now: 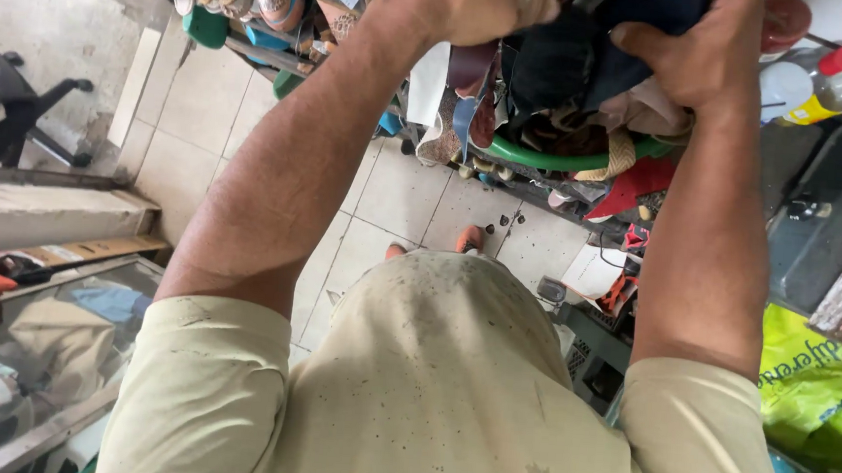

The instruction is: The person rummages through a cluttered shelf of mixed materials, picks up a small black piece, and places it on a workbench. They continue to sift through the pile, handling various scraps and placing selected pieces on the bench.

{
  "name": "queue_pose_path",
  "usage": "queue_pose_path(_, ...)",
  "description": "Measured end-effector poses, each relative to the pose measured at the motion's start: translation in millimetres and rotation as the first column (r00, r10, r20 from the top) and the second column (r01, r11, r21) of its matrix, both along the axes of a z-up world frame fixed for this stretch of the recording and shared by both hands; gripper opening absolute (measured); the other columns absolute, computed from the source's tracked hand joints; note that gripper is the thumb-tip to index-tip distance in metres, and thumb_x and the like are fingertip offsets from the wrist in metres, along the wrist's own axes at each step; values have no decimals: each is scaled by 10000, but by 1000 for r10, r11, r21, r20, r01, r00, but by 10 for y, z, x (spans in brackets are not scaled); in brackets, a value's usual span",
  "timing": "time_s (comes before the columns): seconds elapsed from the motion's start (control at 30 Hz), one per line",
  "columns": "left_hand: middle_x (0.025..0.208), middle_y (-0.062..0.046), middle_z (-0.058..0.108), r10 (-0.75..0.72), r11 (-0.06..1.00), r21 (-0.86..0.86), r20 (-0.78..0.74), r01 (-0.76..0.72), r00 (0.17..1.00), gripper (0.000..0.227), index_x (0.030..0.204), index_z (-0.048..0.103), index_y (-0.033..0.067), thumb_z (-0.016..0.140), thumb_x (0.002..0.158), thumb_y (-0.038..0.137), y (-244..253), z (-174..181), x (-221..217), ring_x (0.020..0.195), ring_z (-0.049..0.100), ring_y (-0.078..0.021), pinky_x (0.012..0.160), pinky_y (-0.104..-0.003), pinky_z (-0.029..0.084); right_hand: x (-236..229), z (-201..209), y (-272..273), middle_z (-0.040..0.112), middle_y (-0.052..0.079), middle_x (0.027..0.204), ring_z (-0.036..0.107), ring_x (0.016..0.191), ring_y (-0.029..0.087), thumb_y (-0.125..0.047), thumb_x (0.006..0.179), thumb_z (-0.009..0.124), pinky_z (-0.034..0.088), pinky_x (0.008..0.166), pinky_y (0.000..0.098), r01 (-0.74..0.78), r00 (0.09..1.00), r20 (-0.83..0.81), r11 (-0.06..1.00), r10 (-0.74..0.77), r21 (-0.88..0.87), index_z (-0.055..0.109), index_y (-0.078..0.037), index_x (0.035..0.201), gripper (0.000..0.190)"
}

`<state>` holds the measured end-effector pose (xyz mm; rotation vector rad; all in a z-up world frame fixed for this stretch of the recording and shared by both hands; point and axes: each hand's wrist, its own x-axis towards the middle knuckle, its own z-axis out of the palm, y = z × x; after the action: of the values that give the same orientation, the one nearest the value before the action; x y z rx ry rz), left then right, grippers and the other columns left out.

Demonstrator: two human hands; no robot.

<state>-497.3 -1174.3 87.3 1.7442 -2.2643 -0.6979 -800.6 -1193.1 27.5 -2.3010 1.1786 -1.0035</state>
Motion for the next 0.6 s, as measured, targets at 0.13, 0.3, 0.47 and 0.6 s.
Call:
queue_pose_path(0.13, 907, 13, 680, 19, 999, 25, 223, -25, 975, 610, 1019, 720, 140, 957, 759, 638, 283, 394, -228, 868, 666, -195, 696, -329, 567, -54, -157, -54, 595, 200, 1213, 595, 1090, 333, 57, 816, 947, 524, 885, 448, -15, 958, 288, 998, -2, 59, 509, 7, 1264, 628)
queue_pose_path(0.3, 1323, -139, 580, -128, 986, -50, 411, 162, 903, 992, 1355, 537, 72, 944, 664, 656, 89, -28, -137, 1264, 487, -355, 1077, -513, 357, -23, -286, -85, 623, 109, 1155, 613, 1053, 301, 6, 776, 952, 524, 813, 469, -1, 900, 436, 999, -19, 44, 624, -37, 1199, 537)
queue_pose_path(0.47, 1313, -122, 620, -133, 952, -189, 456, 242, 880, 950, 1399, 419, 144, 888, 729, 627, -27, -152, -70, 1229, 547, -366, 1002, -481, 427, 97, -269, 159, 654, 237, 1207, 668, 1054, 430, -301, 778, 1065, 520, 723, 527, 320, 936, 170, 946, -309, -44, 502, -34, 1302, 814)
queue_pose_path(0.6, 1129, -133, 626, -148, 950, -187, 432, 249, 890, 565, 1341, 512, 71, 751, 855, 233, -93, -68, -85, 948, 589, -278, 760, -390, 499, 40, -424, 229, 410, 227, 1542, 423, 1429, 463, -604, 880, 1096, 418, 1111, 642, 394, 919, 121, 876, -375, -278, 240, -119, 1551, 1190)
